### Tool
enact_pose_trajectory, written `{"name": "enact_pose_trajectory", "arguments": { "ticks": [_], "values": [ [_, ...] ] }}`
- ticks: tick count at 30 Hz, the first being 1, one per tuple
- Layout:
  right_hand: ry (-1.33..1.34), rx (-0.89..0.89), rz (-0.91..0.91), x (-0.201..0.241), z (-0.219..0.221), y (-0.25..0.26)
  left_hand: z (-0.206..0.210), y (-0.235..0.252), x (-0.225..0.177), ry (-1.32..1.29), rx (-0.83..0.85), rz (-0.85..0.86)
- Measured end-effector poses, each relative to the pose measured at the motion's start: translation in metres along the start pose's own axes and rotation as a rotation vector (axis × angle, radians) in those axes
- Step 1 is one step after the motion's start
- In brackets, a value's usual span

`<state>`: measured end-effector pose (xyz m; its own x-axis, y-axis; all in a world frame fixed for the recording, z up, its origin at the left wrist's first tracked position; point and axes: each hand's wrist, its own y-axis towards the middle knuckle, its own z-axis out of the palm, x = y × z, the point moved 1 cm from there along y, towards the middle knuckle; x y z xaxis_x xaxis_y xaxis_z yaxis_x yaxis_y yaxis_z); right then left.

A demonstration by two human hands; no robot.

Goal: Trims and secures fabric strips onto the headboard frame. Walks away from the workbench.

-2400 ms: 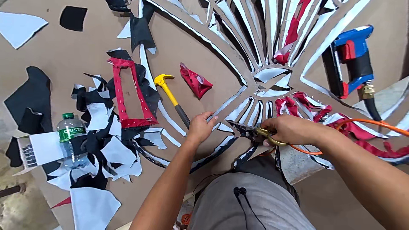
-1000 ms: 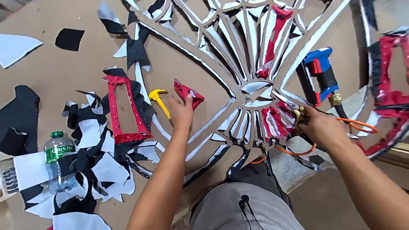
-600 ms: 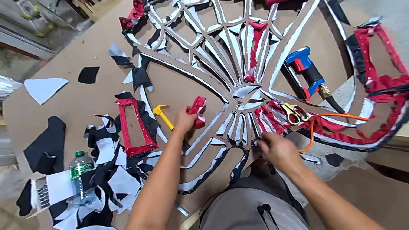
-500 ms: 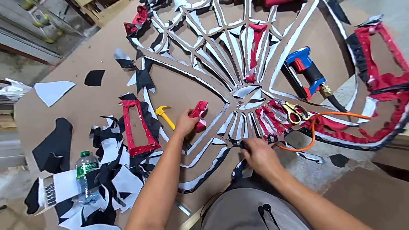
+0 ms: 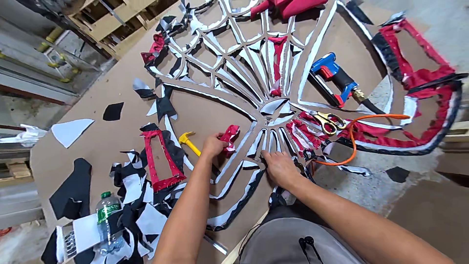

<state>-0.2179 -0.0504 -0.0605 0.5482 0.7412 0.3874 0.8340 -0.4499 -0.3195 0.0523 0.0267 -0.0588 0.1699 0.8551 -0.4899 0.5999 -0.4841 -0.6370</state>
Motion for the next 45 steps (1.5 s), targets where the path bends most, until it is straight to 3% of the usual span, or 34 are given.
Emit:
{"name": "enact_pose_trajectory", "arguments": {
  "ticks": [9, 17, 23, 27, 37, 41, 43, 45],
  "values": [
    [0.098, -0.049, -0.012, 0.007, -0.028, -0.011, 0.024, 0.007, -0.048, 0.112, 0.408, 0.078],
    [0.117, -0.063, -0.004, 0.004, -0.029, -0.012, 0.034, 0.027, -0.051, 0.343, 0.364, 0.098],
    [0.119, -0.048, 0.006, 0.002, -0.028, -0.008, 0.009, -0.011, -0.02, 0.138, 0.23, -0.05],
    [0.118, -0.042, 0.003, 0.002, -0.027, -0.008, 0.011, -0.027, 0.002, -0.257, 0.383, -0.029],
    [0.112, -0.007, 0.004, 0.002, -0.028, -0.007, 0.035, -0.021, -0.024, -0.139, 0.584, 0.05],
    [0.137, -0.007, -0.001, -0.003, -0.022, -0.005, 0.037, -0.014, -0.024, -0.294, 0.5, 0.024],
    [0.137, 0.0, -0.004, -0.005, -0.016, -0.003, 0.037, -0.016, -0.021, -0.25, 0.309, 0.085],
    [0.126, 0.0, -0.007, -0.006, -0.013, -0.002, 0.039, -0.031, -0.026, -0.014, 0.025, 0.227]
  ]
}}
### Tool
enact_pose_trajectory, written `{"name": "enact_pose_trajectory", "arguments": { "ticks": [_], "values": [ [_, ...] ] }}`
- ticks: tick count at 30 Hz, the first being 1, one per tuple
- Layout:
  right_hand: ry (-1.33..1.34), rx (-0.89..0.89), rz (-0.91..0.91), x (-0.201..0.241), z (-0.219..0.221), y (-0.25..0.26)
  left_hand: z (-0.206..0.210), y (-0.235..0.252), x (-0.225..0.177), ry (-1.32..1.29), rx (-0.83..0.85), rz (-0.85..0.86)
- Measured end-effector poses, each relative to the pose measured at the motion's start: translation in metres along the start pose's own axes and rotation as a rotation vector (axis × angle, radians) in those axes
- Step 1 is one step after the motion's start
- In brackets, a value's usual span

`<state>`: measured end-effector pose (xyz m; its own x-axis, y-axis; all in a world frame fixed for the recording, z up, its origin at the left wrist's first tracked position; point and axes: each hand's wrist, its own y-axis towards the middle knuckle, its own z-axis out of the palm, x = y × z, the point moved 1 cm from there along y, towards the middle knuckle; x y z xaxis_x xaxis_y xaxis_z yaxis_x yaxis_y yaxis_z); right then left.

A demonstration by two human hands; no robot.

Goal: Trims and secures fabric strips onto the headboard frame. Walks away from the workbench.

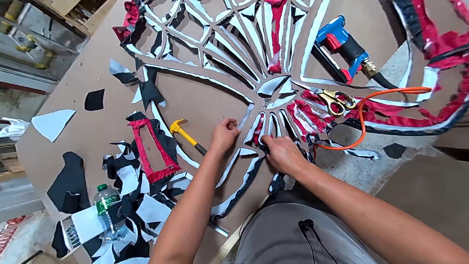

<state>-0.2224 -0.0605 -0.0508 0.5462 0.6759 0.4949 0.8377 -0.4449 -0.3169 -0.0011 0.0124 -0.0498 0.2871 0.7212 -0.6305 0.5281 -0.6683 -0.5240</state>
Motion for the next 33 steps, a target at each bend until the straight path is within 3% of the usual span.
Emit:
{"name": "enact_pose_trajectory", "arguments": {
  "ticks": [2, 3, 5, 11, 17, 22, 25, 28, 33],
  "values": [
    [-0.017, 0.007, 0.007, 0.001, 0.0, 0.001, 0.008, -0.021, -0.012, 0.306, -0.157, 0.29],
    [-0.026, 0.016, 0.014, 0.002, -0.001, 0.002, 0.015, -0.028, -0.017, 0.415, -0.162, 0.436],
    [-0.04, 0.042, 0.036, 0.005, -0.004, 0.001, 0.034, -0.033, -0.024, 0.57, -0.056, 0.568],
    [-0.064, 0.092, 0.076, 0.008, -0.01, 0.0, 0.053, -0.021, -0.032, 0.683, 0.038, 0.532],
    [-0.059, 0.075, 0.045, 0.004, -0.006, 0.0, 0.036, -0.04, -0.025, 0.799, 0.07, 0.714],
    [-0.1, 0.096, 0.058, 0.006, 0.004, 0.005, 0.051, -0.046, 0.005, 0.755, -0.144, 0.88],
    [-0.121, 0.07, 0.03, 0.006, 0.008, 0.001, 0.061, -0.031, 0.002, 0.67, -0.297, 0.864],
    [-0.105, 0.077, 0.047, 0.004, 0.008, -0.004, 0.063, -0.035, -0.005, 0.627, -0.284, 0.827],
    [-0.07, 0.05, 0.079, -0.002, 0.006, 0.0, 0.052, -0.056, 0.02, 0.64, -0.234, 0.802]
  ]
}}
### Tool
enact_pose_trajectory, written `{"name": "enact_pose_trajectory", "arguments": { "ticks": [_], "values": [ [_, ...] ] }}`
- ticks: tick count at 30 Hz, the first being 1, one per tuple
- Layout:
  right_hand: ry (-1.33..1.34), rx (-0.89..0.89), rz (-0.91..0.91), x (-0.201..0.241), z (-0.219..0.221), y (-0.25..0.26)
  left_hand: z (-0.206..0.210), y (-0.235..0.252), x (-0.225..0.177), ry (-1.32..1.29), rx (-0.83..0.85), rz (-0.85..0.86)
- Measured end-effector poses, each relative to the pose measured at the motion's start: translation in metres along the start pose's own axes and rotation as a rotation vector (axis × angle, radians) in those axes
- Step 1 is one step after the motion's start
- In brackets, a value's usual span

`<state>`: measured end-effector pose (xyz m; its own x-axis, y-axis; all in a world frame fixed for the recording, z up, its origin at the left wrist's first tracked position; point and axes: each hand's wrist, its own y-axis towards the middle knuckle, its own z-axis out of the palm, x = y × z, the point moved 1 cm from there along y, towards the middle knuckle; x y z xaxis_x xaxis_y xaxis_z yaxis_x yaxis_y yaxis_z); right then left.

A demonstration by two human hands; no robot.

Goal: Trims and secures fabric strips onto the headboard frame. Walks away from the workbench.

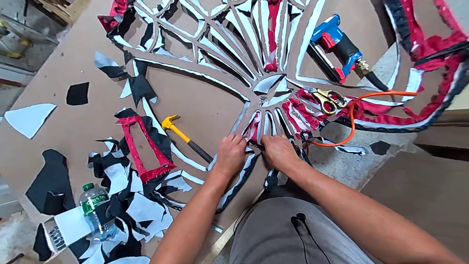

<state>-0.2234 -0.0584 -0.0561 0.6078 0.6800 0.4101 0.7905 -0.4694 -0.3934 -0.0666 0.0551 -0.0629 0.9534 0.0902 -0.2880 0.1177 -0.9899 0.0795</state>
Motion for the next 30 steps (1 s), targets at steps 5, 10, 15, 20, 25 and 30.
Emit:
{"name": "enact_pose_trajectory", "arguments": {
  "ticks": [5, 10, 15, 20, 25, 30],
  "values": [
    [0.023, 0.18, 0.006, -0.002, -0.012, 0.006, -0.009, 0.01, -0.007, -0.082, 0.073, -0.337],
    [0.183, 0.097, 0.187, -0.004, -0.05, 0.025, -0.025, 0.001, -0.014, -0.264, 0.154, -0.781],
    [0.156, 0.267, 0.32, 0.012, -0.057, 0.064, -0.02, 0.01, -0.02, -0.31, 0.237, -0.854],
    [0.172, 0.224, 0.24, 0.012, -0.032, 0.057, -0.013, 0.028, -0.01, -0.207, 0.272, -0.672],
    [0.241, 0.295, 0.165, 0.011, -0.025, 0.052, 0.006, 0.018, 0.001, -0.202, 0.048, -0.551],
    [0.341, 0.278, 0.104, -0.001, -0.018, 0.049, 0.018, 0.01, 0.0, -0.194, -0.1, -0.529]
  ]
}}
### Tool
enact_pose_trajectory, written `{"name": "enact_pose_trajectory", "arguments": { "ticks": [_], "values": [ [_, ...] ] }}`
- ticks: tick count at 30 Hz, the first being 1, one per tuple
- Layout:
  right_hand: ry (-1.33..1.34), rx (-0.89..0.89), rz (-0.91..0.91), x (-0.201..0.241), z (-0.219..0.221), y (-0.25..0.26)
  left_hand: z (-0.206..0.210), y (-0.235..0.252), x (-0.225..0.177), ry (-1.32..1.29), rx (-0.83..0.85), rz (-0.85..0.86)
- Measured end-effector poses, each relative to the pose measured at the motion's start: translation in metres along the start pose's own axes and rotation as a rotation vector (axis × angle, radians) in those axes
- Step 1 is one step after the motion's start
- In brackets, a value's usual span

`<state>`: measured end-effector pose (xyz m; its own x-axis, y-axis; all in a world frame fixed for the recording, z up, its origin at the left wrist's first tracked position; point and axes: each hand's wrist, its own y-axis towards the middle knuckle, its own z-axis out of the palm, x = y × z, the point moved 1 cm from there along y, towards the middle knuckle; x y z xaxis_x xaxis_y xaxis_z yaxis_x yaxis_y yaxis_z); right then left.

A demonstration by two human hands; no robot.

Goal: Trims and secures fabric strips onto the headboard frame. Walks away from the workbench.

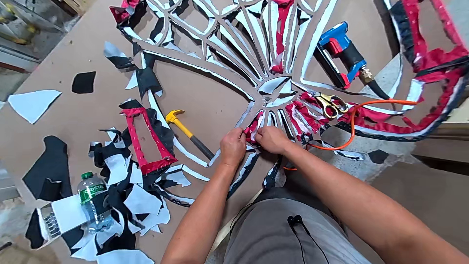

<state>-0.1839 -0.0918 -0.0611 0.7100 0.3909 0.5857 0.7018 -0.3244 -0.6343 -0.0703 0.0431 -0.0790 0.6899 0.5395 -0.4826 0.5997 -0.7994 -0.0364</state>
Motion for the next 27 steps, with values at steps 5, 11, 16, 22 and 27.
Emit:
{"name": "enact_pose_trajectory", "arguments": {
  "ticks": [5, 11, 16, 22, 27],
  "values": [
    [0.057, -0.1, -0.069, -0.01, 0.012, -0.014, -0.013, -0.002, -0.012, -0.059, 0.07, -0.031],
    [0.103, -0.08, 0.016, -0.01, -0.041, 0.006, -0.028, -0.006, 0.0, -0.04, 0.121, -0.105],
    [0.187, -0.056, 0.213, -0.002, -0.049, -0.015, -0.042, 0.041, 0.029, -0.258, 0.564, -0.433],
    [0.353, -0.337, 0.27, -0.011, 0.017, -0.065, -0.032, 0.08, 0.027, -0.28, 0.877, -0.405],
    [0.368, -0.228, 0.362, -0.002, -0.015, -0.029, -0.038, 0.071, 0.03, -0.3, 1.039, -0.509]
  ]
}}
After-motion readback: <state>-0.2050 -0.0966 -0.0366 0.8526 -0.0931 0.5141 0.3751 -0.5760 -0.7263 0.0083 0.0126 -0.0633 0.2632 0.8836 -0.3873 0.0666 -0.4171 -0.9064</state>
